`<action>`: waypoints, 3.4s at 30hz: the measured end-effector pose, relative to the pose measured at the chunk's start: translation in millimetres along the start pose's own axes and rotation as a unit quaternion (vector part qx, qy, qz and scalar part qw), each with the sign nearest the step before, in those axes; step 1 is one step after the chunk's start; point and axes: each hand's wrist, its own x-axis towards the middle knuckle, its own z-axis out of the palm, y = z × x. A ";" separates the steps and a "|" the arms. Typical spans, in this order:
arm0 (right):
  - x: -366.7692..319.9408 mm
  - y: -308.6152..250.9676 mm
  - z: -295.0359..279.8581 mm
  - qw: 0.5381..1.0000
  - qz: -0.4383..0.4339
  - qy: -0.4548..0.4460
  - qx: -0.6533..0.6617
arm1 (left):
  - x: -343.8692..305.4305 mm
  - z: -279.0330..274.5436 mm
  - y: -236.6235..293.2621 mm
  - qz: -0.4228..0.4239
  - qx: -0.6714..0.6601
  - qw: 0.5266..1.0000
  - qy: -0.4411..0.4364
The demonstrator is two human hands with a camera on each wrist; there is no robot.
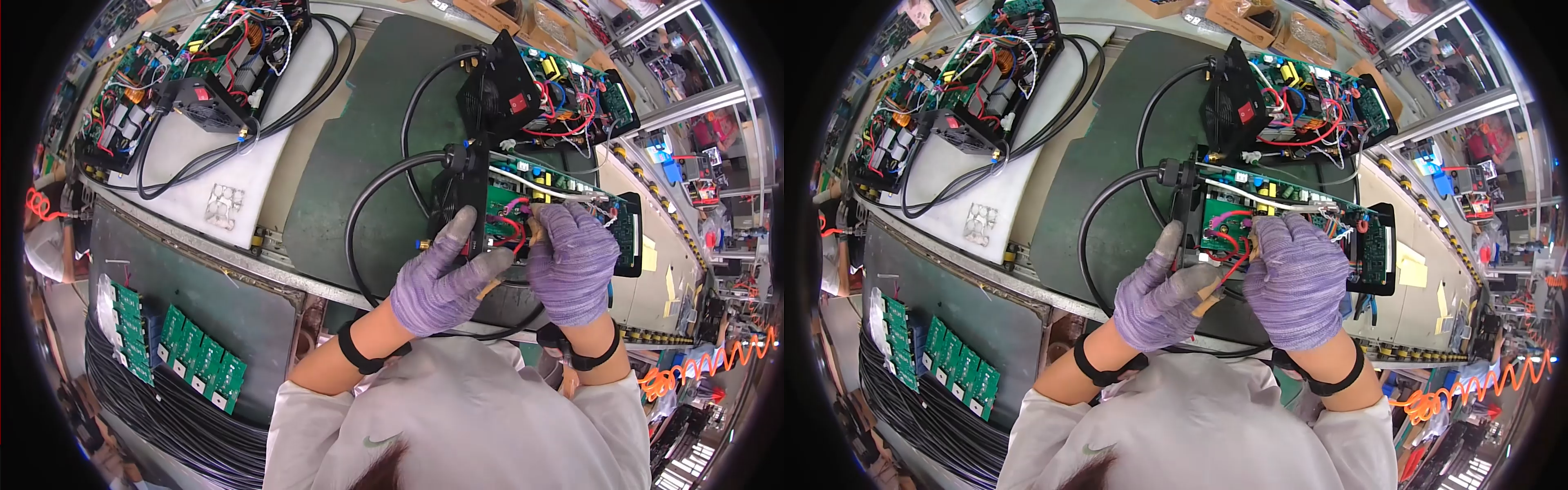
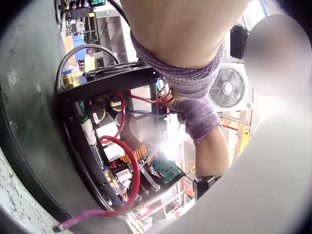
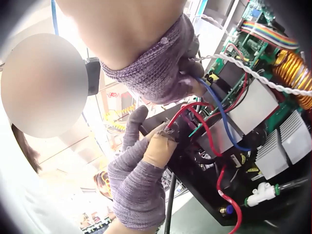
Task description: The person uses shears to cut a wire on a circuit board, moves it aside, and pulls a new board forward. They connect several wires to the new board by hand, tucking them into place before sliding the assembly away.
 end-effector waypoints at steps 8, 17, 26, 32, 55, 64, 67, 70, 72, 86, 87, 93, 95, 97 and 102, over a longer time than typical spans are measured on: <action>7.6 3.8 -4.4 0.999 -0.012 -0.048 -0.019 | -8.6 8.1 -6.0 -0.009 -0.092 0.996 0.017; 12.9 -0.9 -9.1 0.994 -0.031 -0.082 -0.060 | -7.6 8.3 -6.8 -0.008 -0.129 0.991 0.019; 26.9 -3.8 -3.7 0.994 -0.019 -0.106 -0.035 | -7.2 5.9 -4.4 -0.013 -0.093 0.996 0.005; 29.5 -13.9 -3.2 0.972 -0.050 -0.173 -0.153 | -5.3 8.7 -5.8 -0.018 -0.118 0.992 0.028; 3.9 4.8 13.9 0.998 -0.034 -0.044 -0.042 | -4.1 1.7 8.0 -0.042 0.029 0.999 -0.010; -41.9 -0.6 -7.9 0.988 -0.103 0.044 0.103 | 1.4 -6.2 19.0 0.037 0.083 0.996 0.001; -52.9 6.3 14.4 0.985 -0.111 0.044 0.121 | -1.6 -8.2 24.1 0.038 0.089 0.995 -0.028; -60.1 11.8 22.9 0.987 -0.114 0.044 0.100 | 2.4 -10.0 33.1 0.024 0.092 0.995 -0.039; -63.4 16.6 28.6 0.985 -0.133 0.040 0.098 | 2.8 -10.8 39.6 -0.011 0.080 0.996 -0.043; -44.2 17.4 34.3 0.980 -0.186 -0.022 0.072 | -38.0 -8.9 8.3 0.090 0.333 0.935 0.080; -44.6 19.7 36.7 0.978 -0.187 -0.020 0.092 | -31.7 -9.8 11.1 0.085 0.325 0.939 0.079; -47.5 32.3 52.7 0.958 -0.211 0.065 0.183 | -9.0 -13.8 33.9 0.043 0.335 0.941 0.005; -51.1 38.0 55.7 0.953 -0.234 0.085 0.172 | -7.1 -13.3 36.7 0.045 0.328 0.944 0.005; -49.8 32.4 48.0 0.964 -0.213 0.065 0.142 | -4.4 -8.6 32.7 0.051 0.292 0.953 0.065; -47.8 17.3 42.4 0.985 -0.145 0.030 0.085 | -3.2 2.8 26.0 -0.021 0.126 0.981 0.149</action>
